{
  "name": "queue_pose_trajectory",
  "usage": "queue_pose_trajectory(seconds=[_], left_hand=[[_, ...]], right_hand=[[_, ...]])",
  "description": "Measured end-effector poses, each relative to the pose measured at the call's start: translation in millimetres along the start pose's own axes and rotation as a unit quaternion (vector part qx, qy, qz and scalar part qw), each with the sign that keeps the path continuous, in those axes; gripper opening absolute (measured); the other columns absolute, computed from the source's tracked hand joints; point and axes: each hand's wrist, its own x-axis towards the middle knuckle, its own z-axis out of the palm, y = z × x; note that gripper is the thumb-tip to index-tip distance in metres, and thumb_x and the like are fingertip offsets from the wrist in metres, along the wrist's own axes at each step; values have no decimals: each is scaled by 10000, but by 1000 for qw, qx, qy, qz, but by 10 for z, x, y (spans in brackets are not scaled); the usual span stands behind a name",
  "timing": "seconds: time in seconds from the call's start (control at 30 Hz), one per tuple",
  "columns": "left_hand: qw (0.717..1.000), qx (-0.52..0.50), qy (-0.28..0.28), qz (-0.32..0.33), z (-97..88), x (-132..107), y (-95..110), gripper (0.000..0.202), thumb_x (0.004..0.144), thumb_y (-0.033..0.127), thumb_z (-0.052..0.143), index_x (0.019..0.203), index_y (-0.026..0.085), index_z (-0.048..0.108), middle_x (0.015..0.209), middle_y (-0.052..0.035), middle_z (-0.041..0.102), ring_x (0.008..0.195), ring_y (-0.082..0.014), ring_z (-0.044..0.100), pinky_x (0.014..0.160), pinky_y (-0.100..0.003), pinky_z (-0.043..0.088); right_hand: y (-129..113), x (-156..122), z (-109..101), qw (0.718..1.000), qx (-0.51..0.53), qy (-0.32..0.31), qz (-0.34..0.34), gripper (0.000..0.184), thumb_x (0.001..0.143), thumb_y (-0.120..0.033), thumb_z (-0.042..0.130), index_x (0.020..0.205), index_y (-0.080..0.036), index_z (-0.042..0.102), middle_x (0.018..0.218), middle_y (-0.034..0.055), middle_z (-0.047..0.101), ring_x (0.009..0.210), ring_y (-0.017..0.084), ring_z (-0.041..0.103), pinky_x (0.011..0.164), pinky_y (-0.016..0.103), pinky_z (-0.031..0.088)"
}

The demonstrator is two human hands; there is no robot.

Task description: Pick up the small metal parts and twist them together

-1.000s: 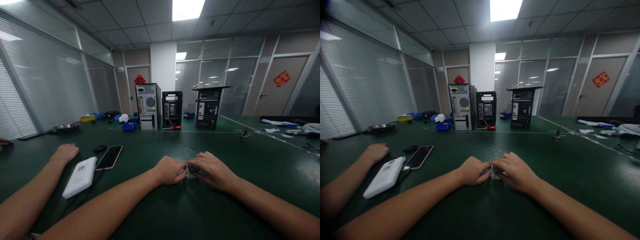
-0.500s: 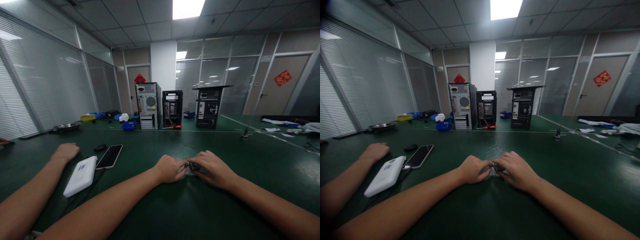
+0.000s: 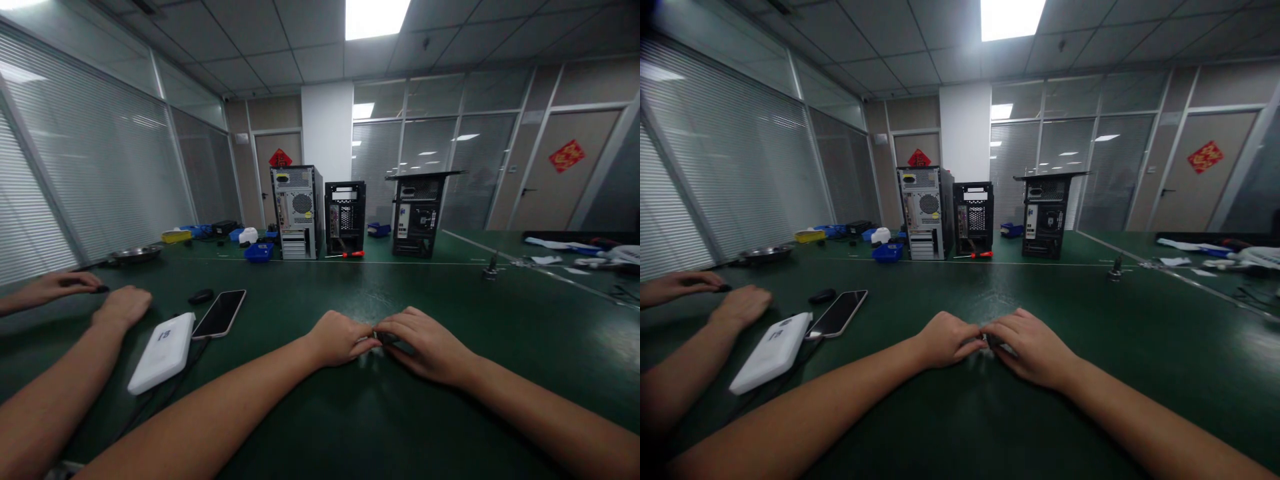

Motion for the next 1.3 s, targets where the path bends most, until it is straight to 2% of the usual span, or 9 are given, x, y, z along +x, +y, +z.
queue_pose_trajectory(seconds=[0.2,0.33,0.5,0.67,0.77,0.9,1.03,1.3], left_hand=[[1000,-10,21,-8,-11,-9,28,329,1040,472,437,1121,228,643,733,-12,707,647,-190,677,575,-245,417],[999,-19,39,-4,-2,-18,25,330,1042,459,430,1131,223,643,725,-13,704,637,-185,671,576,-247,418],[999,-17,36,-4,-14,-12,29,335,1042,449,425,1133,216,648,720,-16,701,630,-179,665,580,-243,418],[1000,-3,-1,16,-30,2,26,381,1045,462,420,974,203,691,751,-30,712,660,-190,676,603,-254,433],[1000,-7,-14,21,-27,5,18,357,1039,442,448,954,210,706,801,-28,732,706,-193,690,627,-255,442],[1000,-12,-21,14,-10,4,9,326,1030,402,477,945,210,726,853,-29,747,766,-201,704,647,-257,447],[1000,-4,-17,-7,1,3,10,424,1044,460,432,888,204,732,812,-40,741,744,-205,699,623,-261,432],[1000,5,-6,-9,-11,15,18,573,1029,585,392,760,182,699,704,-48,701,633,-193,666,548,-256,379]], right_hand=[[20,-21,-4,1000,-2,11,-5,399,919,-208,530,1317,-215,521,1200,80,679,1052,176,631,875,348,439],[25,-24,-1,999,-8,31,-16,384,925,-208,522,1309,-203,525,1197,86,684,1048,172,636,867,343,450],[5,-12,-11,999,-11,42,-18,397,914,-206,539,1311,-189,538,1175,93,695,1023,168,645,854,336,469],[-43,11,-26,999,-20,23,-33,375,933,-202,507,1303,-193,569,1171,98,697,1021,166,643,854,337,469],[-47,13,-28,998,-38,11,-47,402,944,-222,501,1339,-236,577,1180,96,692,980,160,636,819,323,463],[-21,-1,-22,997,-54,-7,-50,498,949,-232,500,1444,-283,496,1216,91,670,987,165,615,813,318,457],[-10,0,-27,997,-47,-17,-51,535,949,-227,496,1479,-282,452,1230,92,657,995,166,608,813,321,458],[-40,32,-59,998,-36,1,-46,352,952,-292,520,1286,-250,626,1131,82,699,954,161,637,802,324,457]])
